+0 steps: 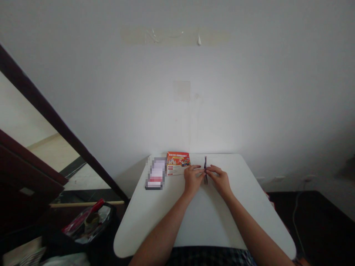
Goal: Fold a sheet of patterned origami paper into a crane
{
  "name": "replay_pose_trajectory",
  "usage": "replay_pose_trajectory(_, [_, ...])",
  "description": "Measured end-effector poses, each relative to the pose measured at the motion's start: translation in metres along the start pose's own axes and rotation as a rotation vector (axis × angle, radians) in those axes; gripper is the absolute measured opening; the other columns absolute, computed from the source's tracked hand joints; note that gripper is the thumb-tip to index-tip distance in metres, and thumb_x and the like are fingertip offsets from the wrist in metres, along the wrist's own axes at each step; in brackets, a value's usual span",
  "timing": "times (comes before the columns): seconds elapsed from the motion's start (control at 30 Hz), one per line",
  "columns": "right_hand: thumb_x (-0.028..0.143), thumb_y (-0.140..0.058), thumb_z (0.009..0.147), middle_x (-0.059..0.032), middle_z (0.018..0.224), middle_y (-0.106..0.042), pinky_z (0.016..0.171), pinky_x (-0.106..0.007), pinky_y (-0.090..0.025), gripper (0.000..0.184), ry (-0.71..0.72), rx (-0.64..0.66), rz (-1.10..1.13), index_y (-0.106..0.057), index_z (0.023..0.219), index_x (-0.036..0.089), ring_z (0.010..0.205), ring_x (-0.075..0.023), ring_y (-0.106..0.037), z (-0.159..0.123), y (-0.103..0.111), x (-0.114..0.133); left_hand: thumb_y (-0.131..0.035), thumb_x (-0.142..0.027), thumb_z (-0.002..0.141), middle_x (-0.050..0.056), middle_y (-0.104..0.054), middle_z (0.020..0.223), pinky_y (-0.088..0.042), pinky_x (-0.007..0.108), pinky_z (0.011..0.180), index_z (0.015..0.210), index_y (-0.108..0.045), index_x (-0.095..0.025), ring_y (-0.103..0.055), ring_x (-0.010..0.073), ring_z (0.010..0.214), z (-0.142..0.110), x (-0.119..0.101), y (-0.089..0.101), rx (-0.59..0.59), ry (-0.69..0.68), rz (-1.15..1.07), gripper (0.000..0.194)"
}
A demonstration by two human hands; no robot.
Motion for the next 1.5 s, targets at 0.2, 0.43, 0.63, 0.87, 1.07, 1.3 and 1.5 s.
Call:
replay_pose_trajectory(0.2, [0.056,-0.071,0.074,-0.0070,0.100,-0.077,0.111,-0.051,-0.038,0.032,-0.031,-0.022,0.018,-0.077,0.082,0.025,0.116,-0.0299,-0.063,-0.001,0.001,0.000,-0.079,-0.019,0.076,0.003,-0.074,0.102,-0.046,0.043,0.102,0.088,-0.080,-0.027,-0.065,0.0201,0.104,0.002,0.001,0.000,0.013,0.004,-0.029,0.014])
replay_pose_trajectory(0.43, [0.058,-0.070,0.073,-0.0080,0.103,-0.076,0.109,-0.049,-0.040,0.037,-0.052,-0.059,0.022,-0.077,0.085,0.024,0.118,-0.0313,-0.061,-0.003,0.004,0.005,-0.077,-0.015,0.075,0.004,-0.072,0.100,-0.046,0.042,0.099,0.087,-0.077,-0.022,-0.064,0.0209,0.104,0.002,0.003,0.001,-0.060,0.006,-0.100,0.014])
replay_pose_trajectory(0.63, [0.057,-0.070,0.075,-0.0063,0.103,-0.075,0.111,-0.050,-0.037,0.032,-0.008,-0.051,0.016,-0.076,0.084,0.027,0.120,-0.0305,-0.059,-0.002,0.003,0.003,-0.075,-0.019,0.077,0.005,-0.071,0.102,-0.045,0.044,0.100,0.089,-0.076,-0.023,-0.062,0.0222,0.106,0.000,0.006,-0.001,-0.065,-0.009,-0.092,0.013])
replay_pose_trajectory(0.87, [0.052,-0.065,0.080,-0.0075,0.102,-0.074,0.108,-0.051,-0.036,0.027,0.127,-0.073,-0.072,-0.072,0.080,0.026,0.112,-0.0284,-0.058,0.000,0.001,0.004,-0.073,-0.018,0.080,0.006,-0.069,0.110,-0.042,0.047,0.105,0.086,-0.077,-0.023,-0.060,0.0227,0.112,0.004,0.013,-0.009,0.001,-0.042,-0.107,0.009])
replay_pose_trajectory(1.07, [0.048,-0.062,0.082,-0.0079,0.104,-0.072,0.107,-0.051,-0.035,0.025,0.163,-0.055,-0.102,-0.070,0.080,0.025,0.112,-0.0279,-0.057,-0.001,-0.002,0.002,-0.076,-0.019,0.077,0.007,-0.063,0.120,-0.038,0.051,0.109,0.084,-0.077,-0.023,-0.054,0.0256,0.119,0.008,0.020,-0.010,0.063,-0.010,-0.115,0.008])
replay_pose_trajectory(1.3, [0.050,-0.060,0.083,-0.0083,0.105,-0.071,0.105,-0.051,-0.036,0.026,0.167,-0.068,-0.105,-0.069,0.080,0.025,0.114,-0.0288,-0.054,-0.003,-0.002,0.000,-0.073,-0.021,0.080,0.007,-0.055,0.122,-0.038,0.049,0.110,0.088,-0.077,-0.025,-0.050,0.0252,0.122,0.008,0.020,-0.011,0.121,-0.039,-0.138,0.009])
replay_pose_trajectory(1.5, [0.052,-0.063,0.081,-0.0074,0.104,-0.072,0.105,-0.050,-0.036,0.028,0.162,-0.063,-0.088,-0.070,0.080,0.025,0.110,-0.0278,-0.058,-0.002,0.001,0.004,-0.072,-0.023,0.081,0.007,-0.054,0.119,-0.037,0.046,0.112,0.088,-0.077,-0.025,-0.050,0.0242,0.122,0.009,0.024,-0.011,0.122,-0.008,-0.172,0.008])
Point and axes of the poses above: each hand's wrist, its own z-axis towards the middle knuckle, its own y-axis out of the back of the hand, x = y × z, the point moved 6 cm from there along z, towards the middle knuckle
